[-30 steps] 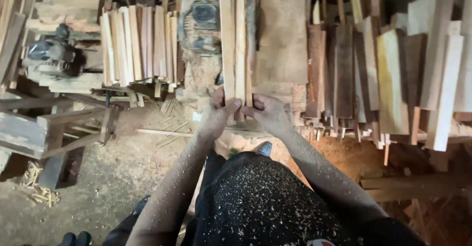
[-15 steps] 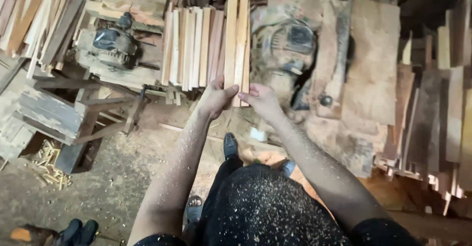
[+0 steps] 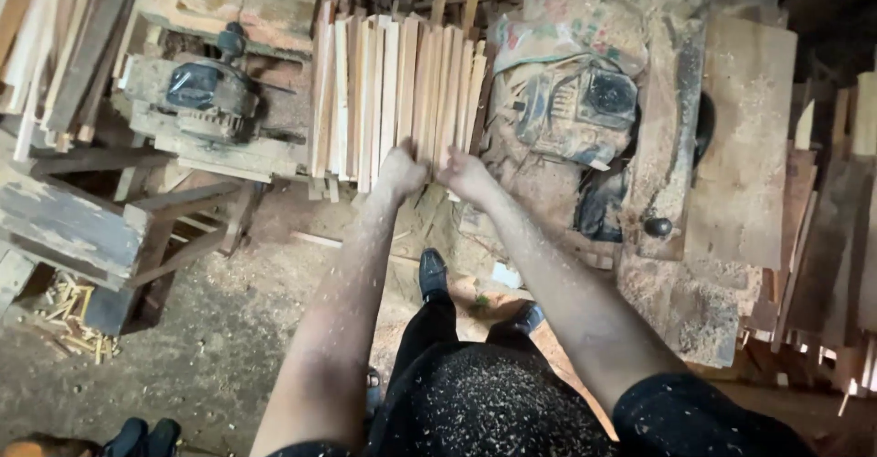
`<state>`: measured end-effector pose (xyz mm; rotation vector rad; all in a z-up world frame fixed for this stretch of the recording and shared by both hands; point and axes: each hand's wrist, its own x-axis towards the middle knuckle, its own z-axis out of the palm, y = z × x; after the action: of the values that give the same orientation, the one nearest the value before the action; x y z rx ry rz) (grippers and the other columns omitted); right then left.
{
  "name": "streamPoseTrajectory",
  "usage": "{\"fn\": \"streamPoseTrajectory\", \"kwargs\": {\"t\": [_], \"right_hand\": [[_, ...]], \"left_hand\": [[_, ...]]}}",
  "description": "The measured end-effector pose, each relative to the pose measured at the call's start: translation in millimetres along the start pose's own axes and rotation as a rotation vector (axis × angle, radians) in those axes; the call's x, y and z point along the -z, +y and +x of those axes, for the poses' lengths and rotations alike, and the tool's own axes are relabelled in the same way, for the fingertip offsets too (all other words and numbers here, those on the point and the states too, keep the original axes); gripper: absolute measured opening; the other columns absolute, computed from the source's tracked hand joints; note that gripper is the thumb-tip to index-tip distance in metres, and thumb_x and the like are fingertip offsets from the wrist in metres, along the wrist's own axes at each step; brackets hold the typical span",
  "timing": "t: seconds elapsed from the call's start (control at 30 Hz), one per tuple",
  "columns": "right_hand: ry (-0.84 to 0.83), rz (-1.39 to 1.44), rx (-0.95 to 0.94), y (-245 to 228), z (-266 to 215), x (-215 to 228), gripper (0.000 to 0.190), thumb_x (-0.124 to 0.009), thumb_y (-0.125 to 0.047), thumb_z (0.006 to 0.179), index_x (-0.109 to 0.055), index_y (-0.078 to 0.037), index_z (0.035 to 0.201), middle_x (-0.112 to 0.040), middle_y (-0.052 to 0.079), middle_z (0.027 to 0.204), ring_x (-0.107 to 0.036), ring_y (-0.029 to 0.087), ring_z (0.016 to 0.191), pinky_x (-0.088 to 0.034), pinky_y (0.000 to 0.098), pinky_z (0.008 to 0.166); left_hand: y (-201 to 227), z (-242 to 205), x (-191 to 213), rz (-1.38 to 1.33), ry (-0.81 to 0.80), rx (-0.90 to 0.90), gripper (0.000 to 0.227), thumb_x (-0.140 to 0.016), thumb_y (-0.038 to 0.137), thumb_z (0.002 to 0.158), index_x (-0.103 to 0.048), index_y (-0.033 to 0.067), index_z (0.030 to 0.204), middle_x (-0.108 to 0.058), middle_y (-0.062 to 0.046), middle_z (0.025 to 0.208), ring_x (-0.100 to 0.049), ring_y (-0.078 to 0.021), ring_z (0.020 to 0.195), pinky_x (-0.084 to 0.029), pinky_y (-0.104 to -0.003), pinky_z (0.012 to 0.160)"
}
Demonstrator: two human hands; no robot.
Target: Sorting and inspecting wooden slats in a workshop environment
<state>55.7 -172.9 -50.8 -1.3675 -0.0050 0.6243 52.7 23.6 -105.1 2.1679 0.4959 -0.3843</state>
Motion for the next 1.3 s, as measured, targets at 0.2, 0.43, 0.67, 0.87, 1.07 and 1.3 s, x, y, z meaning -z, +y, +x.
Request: {"fn": "streamPoseTrajectory", "kwargs": {"t": [0.2,0.43,0.67,0.87,1.07,1.3], "right_hand": [[0.024,-0.458,0.064,41.7,-4.7,6.9,0.058,-0.074,-0.009,0.089,-0.059,-0.009,0.146,-0.067,0.002,0.087,-0.068,0.015,0.089,-0.057,0.0350,0.084],[0.132,-0.296,0.001,-69.9,-146.2,28.1,0.063,-0.063,-0.003,0.096,-0.051,-0.018,0.155,-0.059,0.032,0.140,-0.051,0.040,0.136,-0.048,0.0466,0.110],[0.465,-0.316,0.127,-169.6,-288.5,108.4,0.054,-0.069,-0.006,0.091,-0.063,-0.020,0.142,-0.069,0.032,0.122,-0.066,0.036,0.121,-0.056,0.0449,0.099],[0.647,-0.140,0.231,-140.5,-332.4,226.1,0.043,-0.071,0.000,0.091,-0.068,-0.009,0.133,-0.076,0.024,0.103,-0.076,0.025,0.091,-0.064,0.0378,0.080],[0.836,-0.299,0.363,-117.2,-362.2,341.8,0.037,-0.075,0.004,0.090,-0.069,0.002,0.126,-0.075,0.021,0.093,-0.073,0.024,0.084,-0.062,0.0395,0.073],[1.142,-1.140,0.038,-73.6,-371.9,472.5,0.056,-0.080,-0.025,0.077,-0.067,-0.013,0.131,-0.073,0.014,0.123,-0.063,0.037,0.120,-0.051,0.0428,0.106]], "left_hand": [[85.0,-120.8,26.8,-0.099,-0.044,-0.026,0.060,-0.057,0.030,0.095,-0.055,-0.0039,0.144,-0.064,-0.029,0.133,-0.059,-0.0430,0.129,-0.045,-0.057,0.110],[163.5,-214.4,3.9,-0.419,-0.105,-0.120,0.037,-0.060,0.018,0.099,-0.065,-0.0011,0.131,-0.074,-0.023,0.105,-0.073,-0.0290,0.098,-0.057,-0.046,0.088],[281.6,-285.5,-74.5,-0.461,-0.222,-0.265,0.033,-0.065,0.015,0.098,-0.068,0.0006,0.127,-0.075,-0.017,0.104,-0.075,-0.0230,0.090,-0.061,-0.037,0.080],[345.9,-300.6,-187.3,-0.410,-0.294,-0.360,0.037,-0.069,0.013,0.095,-0.067,0.0040,0.130,-0.074,-0.019,0.111,-0.076,-0.0266,0.095,-0.063,-0.036,0.079],[366.2,-293.0,-304.5,-0.327,-0.398,-0.403,0.054,-0.075,0.025,0.092,-0.060,0.0070,0.140,-0.070,-0.022,0.124,-0.073,-0.0319,0.107,-0.063,-0.041,0.084],[390.6,-320.8,-351.5,-0.173,-0.462,-0.386,0.065,-0.072,0.046,0.090,-0.058,0.0125,0.144,-0.069,-0.020,0.130,-0.068,-0.0323,0.118,-0.058,-0.044,0.095]]}}
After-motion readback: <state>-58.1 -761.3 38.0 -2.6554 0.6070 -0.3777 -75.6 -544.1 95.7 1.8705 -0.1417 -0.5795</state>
